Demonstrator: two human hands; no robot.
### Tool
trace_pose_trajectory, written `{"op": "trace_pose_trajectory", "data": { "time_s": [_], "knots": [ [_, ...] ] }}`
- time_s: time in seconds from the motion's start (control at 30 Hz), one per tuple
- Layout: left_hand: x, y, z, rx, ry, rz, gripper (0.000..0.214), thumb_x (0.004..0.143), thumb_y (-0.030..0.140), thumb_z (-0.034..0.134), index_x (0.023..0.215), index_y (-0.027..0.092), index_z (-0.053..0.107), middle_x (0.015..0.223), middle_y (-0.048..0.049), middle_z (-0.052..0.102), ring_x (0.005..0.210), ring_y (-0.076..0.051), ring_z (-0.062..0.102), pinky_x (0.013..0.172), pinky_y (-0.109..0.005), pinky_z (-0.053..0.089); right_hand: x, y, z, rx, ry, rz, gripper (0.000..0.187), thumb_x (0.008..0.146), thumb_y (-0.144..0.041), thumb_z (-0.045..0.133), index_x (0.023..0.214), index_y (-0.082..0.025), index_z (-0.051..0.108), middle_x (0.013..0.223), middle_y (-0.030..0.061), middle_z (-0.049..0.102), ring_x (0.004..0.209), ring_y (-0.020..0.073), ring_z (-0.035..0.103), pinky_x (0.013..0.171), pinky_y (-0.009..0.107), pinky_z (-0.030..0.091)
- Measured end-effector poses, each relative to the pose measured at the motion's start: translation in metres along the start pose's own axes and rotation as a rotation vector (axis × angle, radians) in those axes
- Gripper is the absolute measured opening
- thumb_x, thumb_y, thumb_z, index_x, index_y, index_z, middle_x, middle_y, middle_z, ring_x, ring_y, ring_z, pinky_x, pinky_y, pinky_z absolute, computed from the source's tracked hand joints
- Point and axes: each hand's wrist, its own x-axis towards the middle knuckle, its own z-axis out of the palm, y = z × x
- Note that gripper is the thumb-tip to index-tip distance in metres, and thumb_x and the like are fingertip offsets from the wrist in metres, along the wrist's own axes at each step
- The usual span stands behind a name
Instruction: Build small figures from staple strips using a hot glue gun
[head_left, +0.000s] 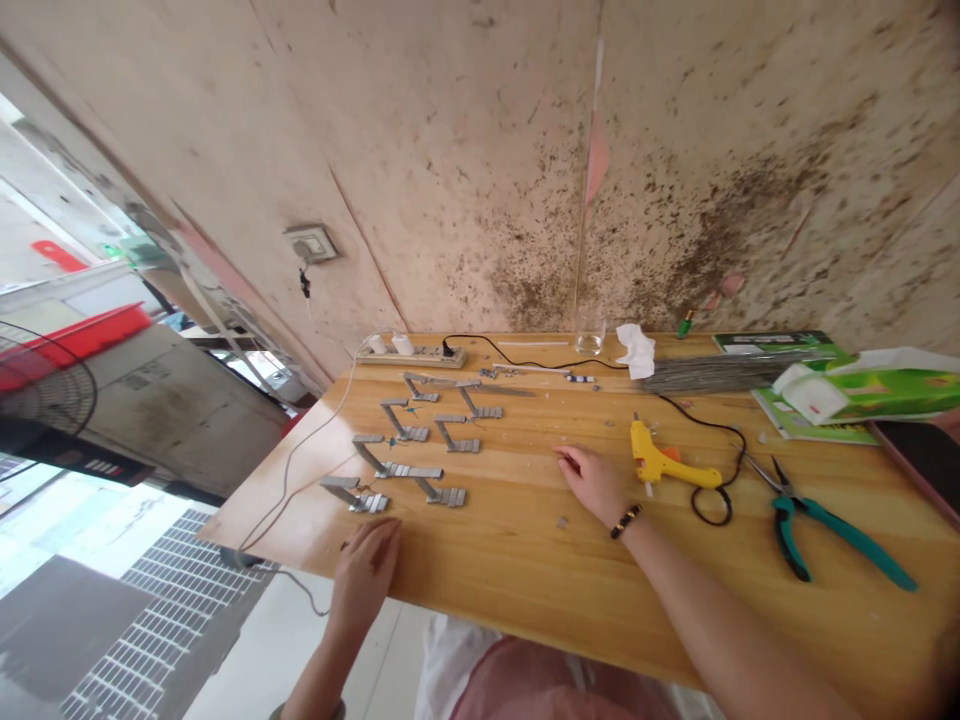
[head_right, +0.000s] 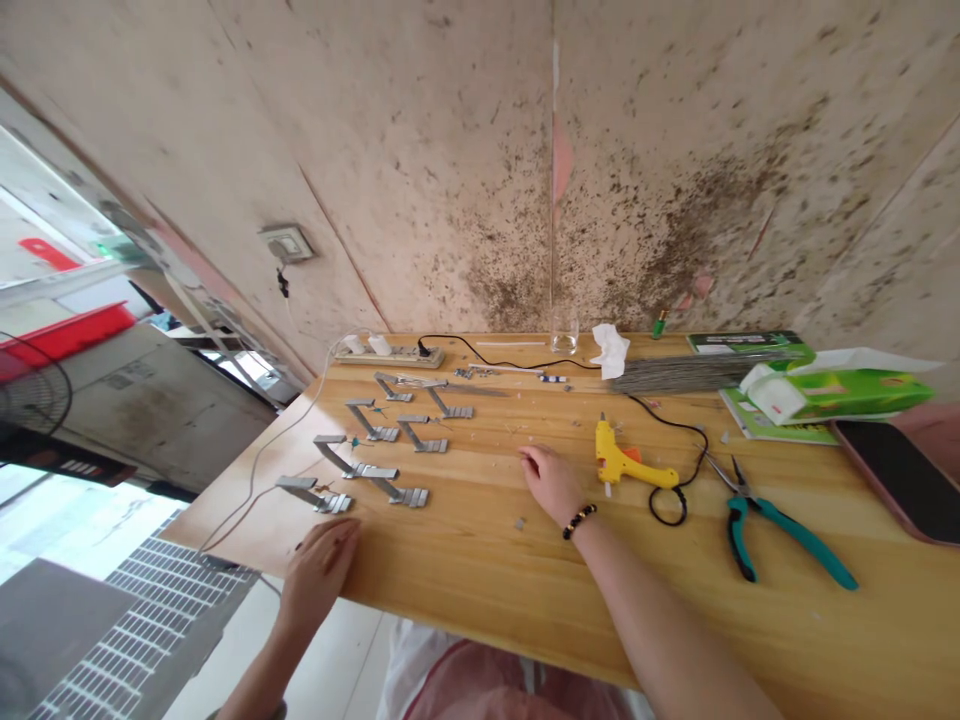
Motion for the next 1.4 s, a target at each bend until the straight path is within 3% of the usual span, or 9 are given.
{"op": "trace_pose_trajectory", "data": {
  "time_s": [0.13,0.23,0.33,0.4,0.5,0.63,1.13,1.4],
  "knots": [
    [0.0,-0.028,-0.013,0.062,0.165,-0.247,0.027,0.082,0.042,0.049,0.086,0.019,0.062,0.083,-0.0067,0.064,0.07,-0.019,0.06,0.072,-0.032,0.05,0.001,0.004,0.002,0.001,0.002,-0.011,0.025,0.087,-0.016,0.048,0.106,-0.019,0.065,0.103,0.0074,0.07,0.096,0.0187,0.065,0.083,0.031,0.05],
    [0.013,-0.044,-0.021,0.075,0.249,-0.44,0.038,0.077,0.05,0.054,0.098,0.018,0.06,0.082,-0.0048,0.063,0.069,-0.019,0.059,0.068,-0.031,0.05,0.001,0.005,0.003,0.0,0.001,-0.01,0.025,0.087,-0.016,0.048,0.105,-0.019,0.065,0.102,0.0073,0.07,0.095,0.0188,0.065,0.081,0.031,0.051],
    [0.031,-0.052,-0.023,0.005,0.132,-0.464,0.051,0.072,0.052,0.057,0.112,0.019,0.055,0.093,-0.0053,0.066,0.069,-0.018,0.062,0.065,-0.029,0.049,0.001,0.005,0.003,0.004,-0.003,-0.01,0.025,0.087,-0.016,0.047,0.105,-0.019,0.064,0.101,0.0068,0.07,0.094,0.0186,0.066,0.08,0.031,0.051],
    [0.042,-0.054,-0.023,0.069,0.027,-0.491,0.041,0.071,0.051,0.058,0.098,0.02,0.06,0.083,-0.0043,0.067,0.067,-0.019,0.063,0.062,-0.029,0.047,0.001,0.005,0.003,0.008,-0.005,-0.011,0.024,0.087,-0.017,0.047,0.104,-0.019,0.064,0.101,0.0064,0.07,0.093,0.0183,0.066,0.079,0.03,0.051],
    [0.052,-0.053,-0.022,0.172,-0.03,-0.476,0.031,0.073,0.05,0.054,0.08,0.021,0.063,0.069,-0.0034,0.066,0.065,-0.021,0.062,0.061,-0.029,0.045,0.001,0.005,0.003,0.014,-0.008,-0.012,0.024,0.087,-0.017,0.047,0.103,-0.02,0.064,0.101,0.006,0.07,0.09,0.018,0.066,0.078,0.031,0.051],
    [0.055,-0.056,-0.021,0.218,-0.019,-0.479,0.03,0.074,0.049,0.052,0.07,0.021,0.062,0.064,-0.0042,0.065,0.064,-0.023,0.062,0.06,-0.029,0.043,0.0,0.006,0.003,0.02,-0.009,-0.013,0.024,0.087,-0.018,0.046,0.102,-0.02,0.065,0.101,0.0063,0.07,0.09,0.0182,0.066,0.078,0.031,0.051],
    [0.079,-0.084,-0.03,0.252,-0.035,-0.449,0.034,0.073,0.049,0.053,0.082,0.019,0.067,0.072,-0.0066,0.069,0.068,-0.023,0.063,0.063,-0.03,0.045,0.0,0.011,0.005,0.055,-0.008,-0.016,0.024,0.088,-0.02,0.046,0.102,-0.021,0.064,0.102,0.0058,0.07,0.093,0.0187,0.064,0.083,0.033,0.05],
    [0.085,-0.109,-0.048,-0.075,-0.239,-0.353,0.037,0.064,0.049,0.057,0.084,0.018,0.063,0.088,-0.0071,0.071,0.074,-0.022,0.066,0.07,-0.03,0.052,0.0,0.005,0.001,0.046,-0.024,-0.009,0.024,0.087,-0.02,0.046,0.102,-0.021,0.065,0.1,0.0056,0.07,0.091,0.0187,0.065,0.081,0.032,0.05]
  ]
}}
